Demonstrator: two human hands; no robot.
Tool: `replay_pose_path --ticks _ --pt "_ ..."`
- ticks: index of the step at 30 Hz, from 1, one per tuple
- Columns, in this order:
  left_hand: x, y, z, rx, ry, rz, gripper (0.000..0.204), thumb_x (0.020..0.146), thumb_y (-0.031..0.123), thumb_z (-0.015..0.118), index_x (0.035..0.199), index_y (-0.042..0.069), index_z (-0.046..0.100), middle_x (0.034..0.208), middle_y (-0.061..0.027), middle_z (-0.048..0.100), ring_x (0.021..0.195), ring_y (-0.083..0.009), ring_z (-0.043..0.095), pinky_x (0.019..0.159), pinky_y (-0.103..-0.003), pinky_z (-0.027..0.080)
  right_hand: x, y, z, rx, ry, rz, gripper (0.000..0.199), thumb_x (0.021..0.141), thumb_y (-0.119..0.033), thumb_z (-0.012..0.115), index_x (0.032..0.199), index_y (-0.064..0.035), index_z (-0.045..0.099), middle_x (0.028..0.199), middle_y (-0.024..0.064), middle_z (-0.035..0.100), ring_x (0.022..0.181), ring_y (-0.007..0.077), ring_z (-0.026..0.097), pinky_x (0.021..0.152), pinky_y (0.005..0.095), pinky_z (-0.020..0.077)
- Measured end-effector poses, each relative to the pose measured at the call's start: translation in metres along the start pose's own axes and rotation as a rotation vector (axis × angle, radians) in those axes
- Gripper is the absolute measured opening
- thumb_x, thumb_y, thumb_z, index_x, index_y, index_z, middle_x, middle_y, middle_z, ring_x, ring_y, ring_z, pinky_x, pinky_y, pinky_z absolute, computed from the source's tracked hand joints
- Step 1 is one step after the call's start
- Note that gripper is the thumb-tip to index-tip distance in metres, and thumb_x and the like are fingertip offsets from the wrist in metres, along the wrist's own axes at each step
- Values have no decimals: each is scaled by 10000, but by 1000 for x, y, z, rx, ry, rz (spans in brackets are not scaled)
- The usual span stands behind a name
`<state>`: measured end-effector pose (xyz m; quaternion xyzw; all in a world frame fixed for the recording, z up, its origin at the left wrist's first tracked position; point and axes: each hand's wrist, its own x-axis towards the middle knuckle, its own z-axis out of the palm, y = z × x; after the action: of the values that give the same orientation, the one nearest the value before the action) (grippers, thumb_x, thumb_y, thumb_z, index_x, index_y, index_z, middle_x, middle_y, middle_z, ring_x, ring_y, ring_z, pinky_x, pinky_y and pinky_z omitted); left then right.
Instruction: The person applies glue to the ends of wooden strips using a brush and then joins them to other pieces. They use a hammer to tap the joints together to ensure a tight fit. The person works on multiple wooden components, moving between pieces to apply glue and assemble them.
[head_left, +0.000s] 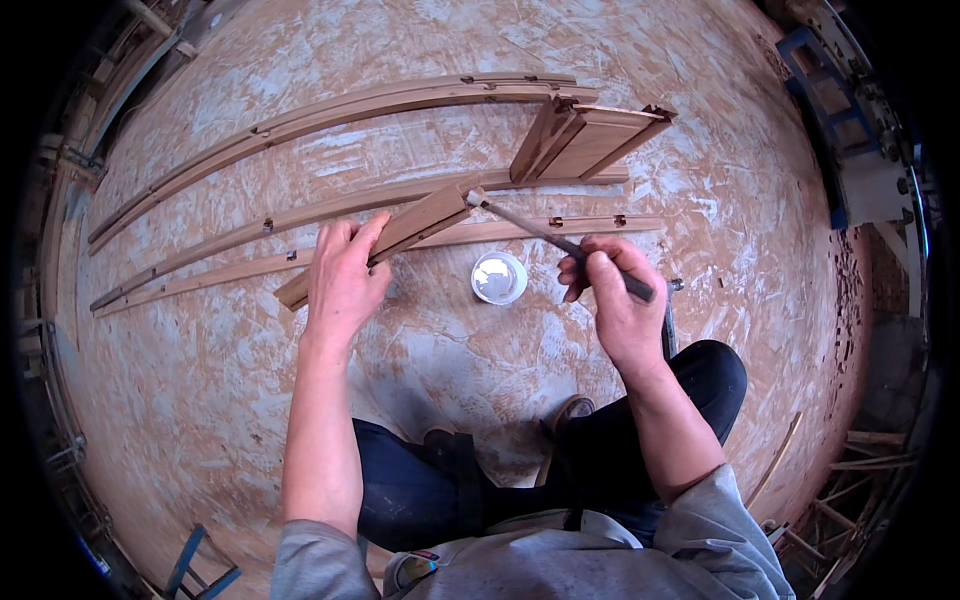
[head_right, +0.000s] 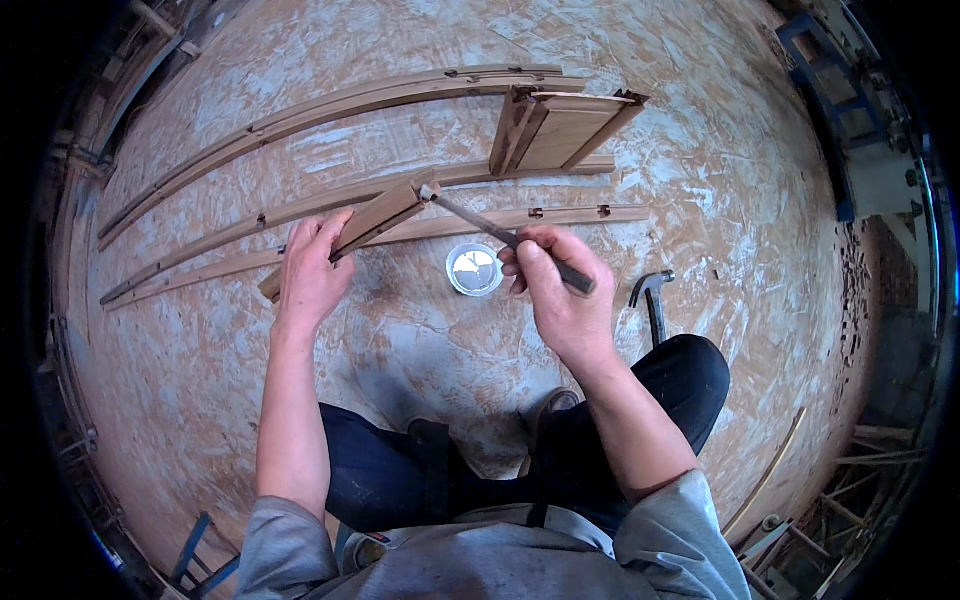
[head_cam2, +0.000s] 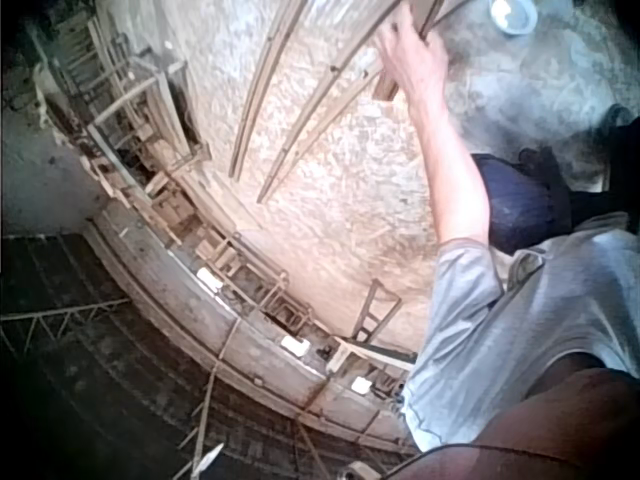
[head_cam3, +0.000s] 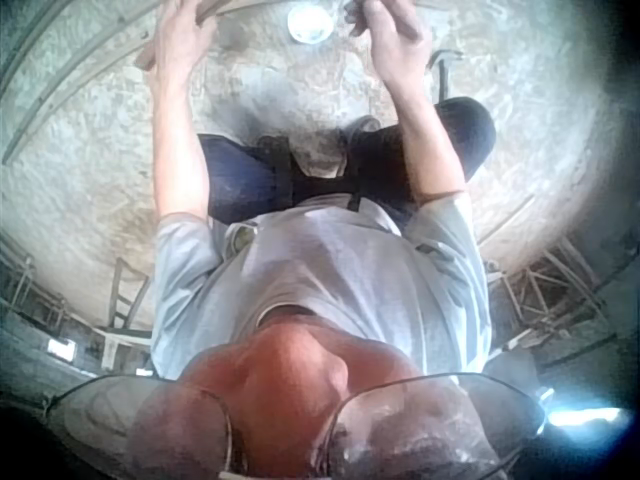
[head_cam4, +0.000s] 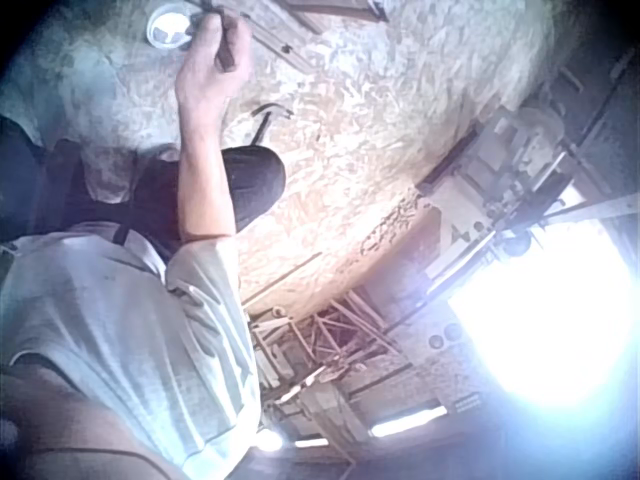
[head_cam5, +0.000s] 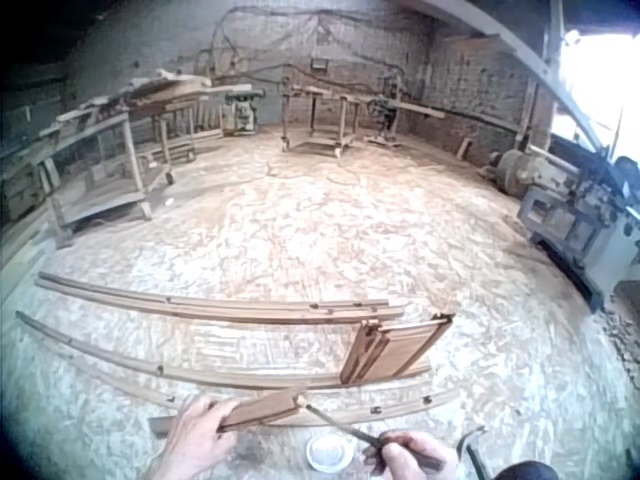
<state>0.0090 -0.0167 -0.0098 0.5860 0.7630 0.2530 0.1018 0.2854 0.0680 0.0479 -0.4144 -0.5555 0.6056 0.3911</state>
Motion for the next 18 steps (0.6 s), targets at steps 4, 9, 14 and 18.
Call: replay_pose_path --ticks 4,9,14,18 --pt "0 4 0 39 52 37 573 662 -17 682 1208 147 628 950 -104 539 933 -286 522 829 -402 454 1 -8 1 -42 0 -31 174 950 -63 523 1047 68 583 875 114 669 740 114 625 615 231 507" --pt "1 6 3 111 124 102 603 655 16 737 1214 214 633 997 -99 543 948 -277 522 842 -404 449 6 -7 0 -155 -13 16 155 941 -87 555 1012 34 620 845 67 671 714 82 609 597 213 492" --pt "3 9 8 207 192 150 610 656 20 751 1205 260 637 1025 -103 550 966 -283 523 846 -409 449 10 -19 -1 -161 22 10 147 935 -104 562 954 23 634 776 48 663 672 73 597 572 212 484" --pt "3 8 8 236 189 150 613 654 24 757 1209 256 636 1030 -102 550 974 -282 524 843 -411 450 12 -12 -7 -270 46 -20 140 923 -104 574 938 18 641 750 39 653 651 70 588 560 213 475"
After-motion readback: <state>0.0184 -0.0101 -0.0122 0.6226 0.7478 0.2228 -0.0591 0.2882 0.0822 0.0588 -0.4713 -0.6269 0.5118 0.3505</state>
